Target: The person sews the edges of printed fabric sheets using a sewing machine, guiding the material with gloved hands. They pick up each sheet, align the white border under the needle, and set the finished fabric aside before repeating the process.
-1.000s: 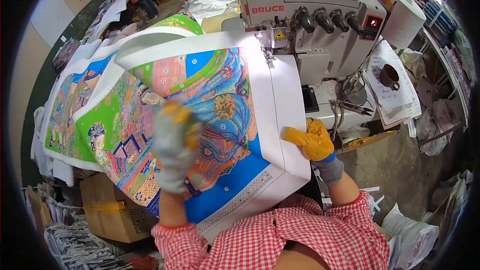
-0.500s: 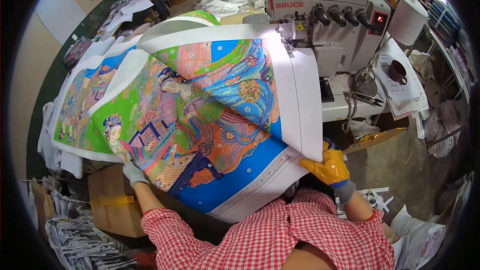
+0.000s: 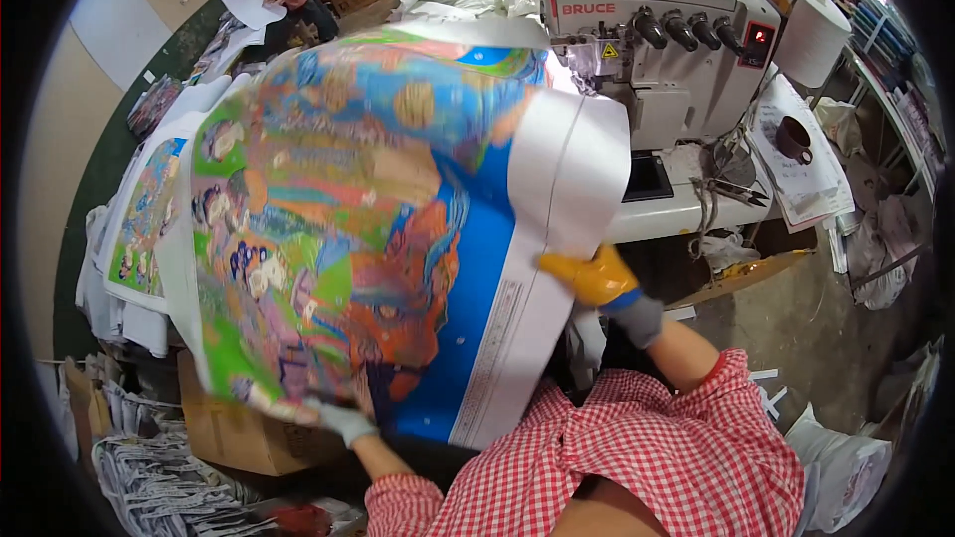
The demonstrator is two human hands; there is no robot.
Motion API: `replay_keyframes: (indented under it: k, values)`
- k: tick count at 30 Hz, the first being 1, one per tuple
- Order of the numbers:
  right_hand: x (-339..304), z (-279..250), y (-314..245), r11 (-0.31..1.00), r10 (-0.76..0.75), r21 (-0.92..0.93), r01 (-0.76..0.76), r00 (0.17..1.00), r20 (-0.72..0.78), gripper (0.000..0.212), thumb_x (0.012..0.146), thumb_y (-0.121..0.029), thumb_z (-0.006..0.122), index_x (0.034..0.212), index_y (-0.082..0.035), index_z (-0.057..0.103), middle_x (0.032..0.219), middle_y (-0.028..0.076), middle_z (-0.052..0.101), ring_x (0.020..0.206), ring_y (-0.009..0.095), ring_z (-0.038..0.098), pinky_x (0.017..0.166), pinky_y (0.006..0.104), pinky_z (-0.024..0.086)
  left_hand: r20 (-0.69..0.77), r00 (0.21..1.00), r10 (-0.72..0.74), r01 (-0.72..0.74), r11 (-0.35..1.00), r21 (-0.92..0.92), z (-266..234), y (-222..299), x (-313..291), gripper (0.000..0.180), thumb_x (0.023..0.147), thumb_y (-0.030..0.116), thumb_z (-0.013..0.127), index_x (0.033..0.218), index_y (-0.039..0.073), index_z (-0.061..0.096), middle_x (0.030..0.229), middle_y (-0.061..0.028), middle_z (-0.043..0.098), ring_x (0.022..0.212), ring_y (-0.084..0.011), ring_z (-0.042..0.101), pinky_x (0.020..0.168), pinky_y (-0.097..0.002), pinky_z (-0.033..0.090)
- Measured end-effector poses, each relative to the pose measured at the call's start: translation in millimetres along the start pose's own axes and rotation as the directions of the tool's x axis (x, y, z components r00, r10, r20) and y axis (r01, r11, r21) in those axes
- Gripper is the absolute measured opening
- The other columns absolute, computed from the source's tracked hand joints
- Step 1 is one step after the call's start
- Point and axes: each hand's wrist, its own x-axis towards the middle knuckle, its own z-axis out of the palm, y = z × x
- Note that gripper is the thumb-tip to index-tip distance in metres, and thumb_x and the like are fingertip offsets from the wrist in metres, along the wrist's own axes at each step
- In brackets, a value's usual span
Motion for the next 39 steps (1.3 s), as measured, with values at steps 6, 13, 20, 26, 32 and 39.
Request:
replay_keyframes:
  k: [6,13,20,26,32,39]
  values:
    - [-28.5,-65.1,-92.1,-0.011,-0.701,-0.88,0.476,0.623,0.346,0.018,0.073,-0.014,0.057,0.085,-0.025,0.065,0.087,-0.01,0.063,0.087,0.011,0.059,0.082,0.0296,0.041,-0.196,0.973,-0.118,0.19,0.894,0.406,106.8,-140.1,87.9,0.054,0.084,0.047,0.034,0.126,0.012,0.036,0.126,-0.0076,0.04,0.113,-0.025,0.039,0.099,-0.0416,0.026]
    - [-81.7,-90.8,-17.1,0.942,-0.322,0.026,0.335,0.881,0.347,0.048,0.065,-0.015,0.074,0.107,-0.003,0.053,0.106,0.009,0.057,0.099,0.017,0.054,0.086,0.0344,0.042,-0.17,0.984,-0.047,0.09,0.962,0.258,168.1,-57.2,48.9,0.059,0.081,0.052,0.04,0.122,0.008,0.041,0.117,-0.0116,0.047,0.106,-0.0263,0.043,0.093,-0.0414,0.032]
    - [-115.4,-47.8,8.4,0.919,0.043,0.328,-0.22,0.881,0.471,0.055,0.073,-0.002,0.064,0.122,0.0,0.038,0.113,0.016,0.052,0.1,0.022,0.053,0.089,0.0336,0.042,-0.009,0.992,0.128,0.008,0.009,1.0,69.4,-30.6,145.5,0.039,0.086,0.031,0.049,0.109,0.0,0.048,0.086,-0.0054,0.056,0.073,-0.0205,0.052,0.067,-0.0298,0.042]
    - [-137.7,-81.3,28.1,0.812,0.235,0.442,-0.381,0.907,0.35,0.055,0.072,-0.005,0.066,0.12,0.001,0.039,0.109,0.015,0.054,0.096,0.021,0.055,0.085,0.0332,0.044,-0.216,0.917,0.334,0.185,0.122,0.975,138.2,-57.4,55.1,0.022,0.083,0.029,0.053,0.08,0.007,0.052,0.066,0.003,0.042,0.058,-0.0075,0.035,0.051,-0.0249,0.03]
    - [-160.0,-65.0,-33.5,0.932,-0.058,0.355,-0.072,0.937,0.344,0.042,0.072,-0.012,0.068,0.109,0.001,0.052,0.102,0.013,0.058,0.086,0.02,0.059,0.075,0.0299,0.047,-0.319,0.861,0.396,0.284,0.146,0.948,190.1,49.6,-51.0,0.036,0.086,0.037,0.047,0.088,0.002,0.055,0.074,-0.0027,0.054,0.058,-0.0113,0.048,0.047,-0.0251,0.04]
    - [-156.8,-78.1,-18.5,0.966,-0.121,-0.123,0.226,0.823,0.555,0.04,0.07,-0.029,0.069,0.1,-0.004,0.059,0.103,0.014,0.056,0.09,0.028,0.056,0.079,0.0335,0.042,-0.082,0.906,0.416,0.286,-0.458,0.842,164.0,78.6,-19.7,0.037,0.087,0.031,0.047,0.093,-0.005,0.054,0.069,-0.0084,0.05,0.06,-0.0143,0.045,0.061,-0.0291,0.041]
